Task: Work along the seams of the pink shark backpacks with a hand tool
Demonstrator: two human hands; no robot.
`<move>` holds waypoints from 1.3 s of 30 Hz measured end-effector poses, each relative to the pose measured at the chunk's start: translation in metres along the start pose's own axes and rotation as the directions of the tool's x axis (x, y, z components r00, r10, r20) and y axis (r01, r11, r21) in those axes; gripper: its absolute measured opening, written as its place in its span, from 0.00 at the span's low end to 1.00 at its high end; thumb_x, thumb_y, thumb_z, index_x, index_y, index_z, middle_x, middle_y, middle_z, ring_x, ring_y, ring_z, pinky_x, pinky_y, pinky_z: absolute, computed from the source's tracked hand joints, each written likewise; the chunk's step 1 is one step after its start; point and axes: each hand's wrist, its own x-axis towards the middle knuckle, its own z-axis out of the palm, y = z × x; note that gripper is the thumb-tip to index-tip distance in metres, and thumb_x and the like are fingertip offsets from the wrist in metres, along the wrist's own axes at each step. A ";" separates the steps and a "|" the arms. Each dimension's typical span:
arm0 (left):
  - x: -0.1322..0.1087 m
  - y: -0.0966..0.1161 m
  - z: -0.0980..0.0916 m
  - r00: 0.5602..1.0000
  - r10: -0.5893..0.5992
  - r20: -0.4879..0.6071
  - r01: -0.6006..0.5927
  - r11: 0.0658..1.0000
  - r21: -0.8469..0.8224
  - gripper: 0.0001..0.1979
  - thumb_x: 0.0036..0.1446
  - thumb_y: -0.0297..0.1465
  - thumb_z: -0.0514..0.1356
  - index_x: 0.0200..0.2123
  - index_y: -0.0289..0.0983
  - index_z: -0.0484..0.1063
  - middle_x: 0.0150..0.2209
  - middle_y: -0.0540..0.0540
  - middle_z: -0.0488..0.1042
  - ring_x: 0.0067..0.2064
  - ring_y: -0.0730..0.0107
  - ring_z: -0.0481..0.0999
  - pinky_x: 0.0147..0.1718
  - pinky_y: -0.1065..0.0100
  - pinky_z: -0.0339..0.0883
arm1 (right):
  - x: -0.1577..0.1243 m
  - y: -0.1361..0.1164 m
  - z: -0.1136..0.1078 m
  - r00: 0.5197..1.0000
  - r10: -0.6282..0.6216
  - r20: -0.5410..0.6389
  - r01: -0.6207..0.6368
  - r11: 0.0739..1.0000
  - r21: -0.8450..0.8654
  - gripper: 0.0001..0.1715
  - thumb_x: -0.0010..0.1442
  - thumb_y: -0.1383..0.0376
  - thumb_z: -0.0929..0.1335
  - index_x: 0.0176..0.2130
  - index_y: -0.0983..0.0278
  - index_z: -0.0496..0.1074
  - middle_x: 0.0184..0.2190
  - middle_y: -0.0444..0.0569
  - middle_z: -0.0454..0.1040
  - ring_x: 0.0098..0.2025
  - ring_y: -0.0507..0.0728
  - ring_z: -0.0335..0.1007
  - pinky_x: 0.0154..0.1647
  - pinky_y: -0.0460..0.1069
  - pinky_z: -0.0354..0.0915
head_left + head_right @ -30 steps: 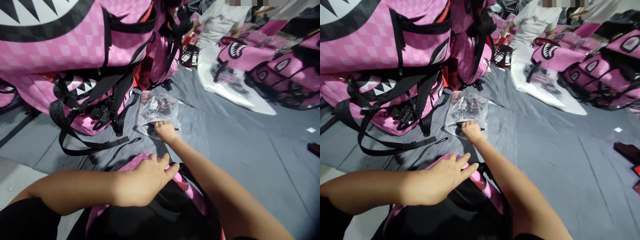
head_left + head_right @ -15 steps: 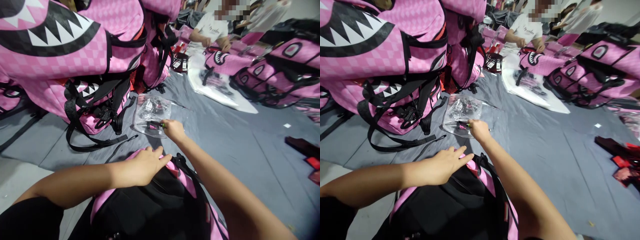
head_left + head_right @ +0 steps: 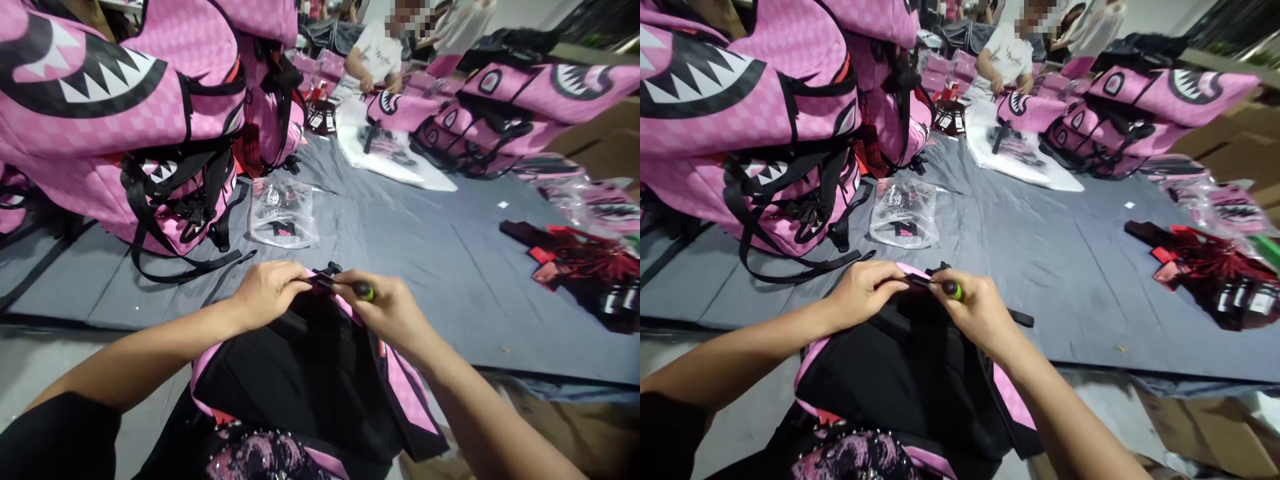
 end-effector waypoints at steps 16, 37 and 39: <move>-0.088 -0.015 -0.001 0.792 -0.580 0.188 0.557 0.814 0.165 0.32 0.60 0.39 0.61 0.65 0.38 0.59 0.59 0.38 0.72 0.60 0.53 0.72 0.59 0.53 0.66 | -0.008 0.006 0.039 0.863 0.151 0.482 0.157 0.827 -0.540 0.19 0.55 0.75 0.65 0.42 0.60 0.79 0.32 0.48 0.80 0.37 0.57 0.76 0.33 0.48 0.59; -0.107 -0.055 0.004 0.834 -0.530 0.153 0.494 0.841 0.220 0.31 0.61 0.49 0.57 0.62 0.39 0.61 0.53 0.40 0.77 0.55 0.47 0.77 0.49 0.52 0.74 | 0.038 -0.014 0.082 0.851 -0.153 0.503 0.265 0.951 -0.157 0.09 0.58 0.75 0.67 0.36 0.67 0.76 0.32 0.49 0.78 0.33 0.52 0.69 0.31 0.45 0.54; -0.107 -0.061 0.007 0.849 -0.506 0.152 0.466 0.852 0.237 0.31 0.61 0.49 0.57 0.61 0.38 0.62 0.52 0.40 0.78 0.53 0.47 0.78 0.48 0.52 0.75 | 0.037 -0.010 0.079 0.848 -0.126 0.515 0.234 0.961 -0.150 0.07 0.59 0.74 0.67 0.35 0.66 0.76 0.31 0.46 0.77 0.31 0.51 0.67 0.30 0.45 0.53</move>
